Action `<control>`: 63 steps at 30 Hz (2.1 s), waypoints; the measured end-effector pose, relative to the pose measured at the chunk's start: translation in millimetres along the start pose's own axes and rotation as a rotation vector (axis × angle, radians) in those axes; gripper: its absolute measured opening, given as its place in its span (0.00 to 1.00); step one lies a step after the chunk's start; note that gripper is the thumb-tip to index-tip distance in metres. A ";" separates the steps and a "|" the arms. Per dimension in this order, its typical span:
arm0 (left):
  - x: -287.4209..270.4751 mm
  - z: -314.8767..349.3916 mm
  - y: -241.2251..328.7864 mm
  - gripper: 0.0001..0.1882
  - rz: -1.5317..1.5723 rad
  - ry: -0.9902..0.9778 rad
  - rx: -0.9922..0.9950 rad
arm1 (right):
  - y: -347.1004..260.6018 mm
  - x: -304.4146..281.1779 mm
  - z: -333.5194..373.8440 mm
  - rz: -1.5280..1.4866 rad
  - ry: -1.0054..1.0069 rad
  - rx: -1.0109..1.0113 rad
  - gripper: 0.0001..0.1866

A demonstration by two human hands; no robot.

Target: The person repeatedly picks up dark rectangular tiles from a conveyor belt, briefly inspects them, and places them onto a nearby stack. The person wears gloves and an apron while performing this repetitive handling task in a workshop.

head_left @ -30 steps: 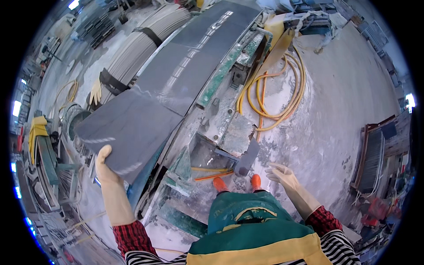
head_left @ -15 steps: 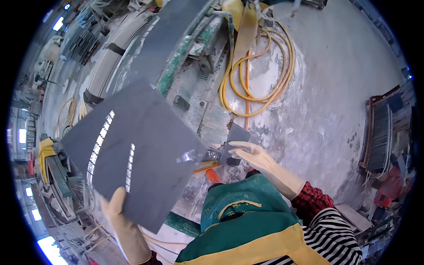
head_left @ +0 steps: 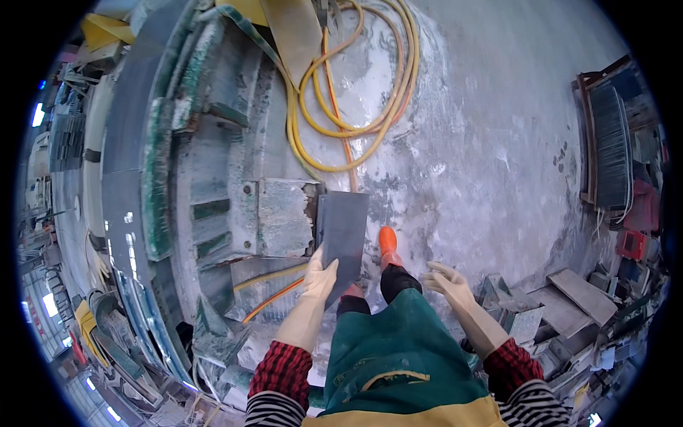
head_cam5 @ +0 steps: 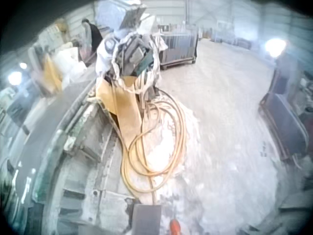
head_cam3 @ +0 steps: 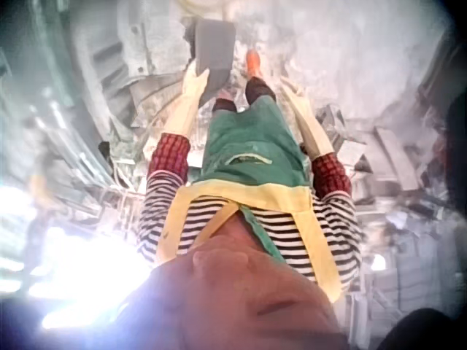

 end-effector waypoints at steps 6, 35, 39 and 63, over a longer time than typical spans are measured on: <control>50.3 -59.0 -74.1 0.30 -0.195 -0.160 0.012 | 87.8 -74.3 -11.8 -0.030 0.191 0.138 0.24; 21.2 -122.7 -344.5 0.29 -0.195 -0.071 -0.202 | 138.2 -42.9 -82.9 0.026 0.174 0.288 0.24; 21.9 -113.6 -301.6 0.32 -0.134 -0.134 -0.186 | 150.5 -47.3 -83.0 0.002 0.191 0.269 0.24; 30.7 -33.4 -106.5 0.25 -0.518 -0.216 -0.262 | 149.0 -157.2 -14.5 -0.233 0.269 0.092 0.22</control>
Point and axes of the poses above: each hand's wrist, its own z-axis away from the middle knuckle, its own x-axis out of the palm, y = z × x, the point moved 10 cm from there along -z, towards the middle knuckle, and after that the axes turned 2 degrees about z, right-handed, at the moved point
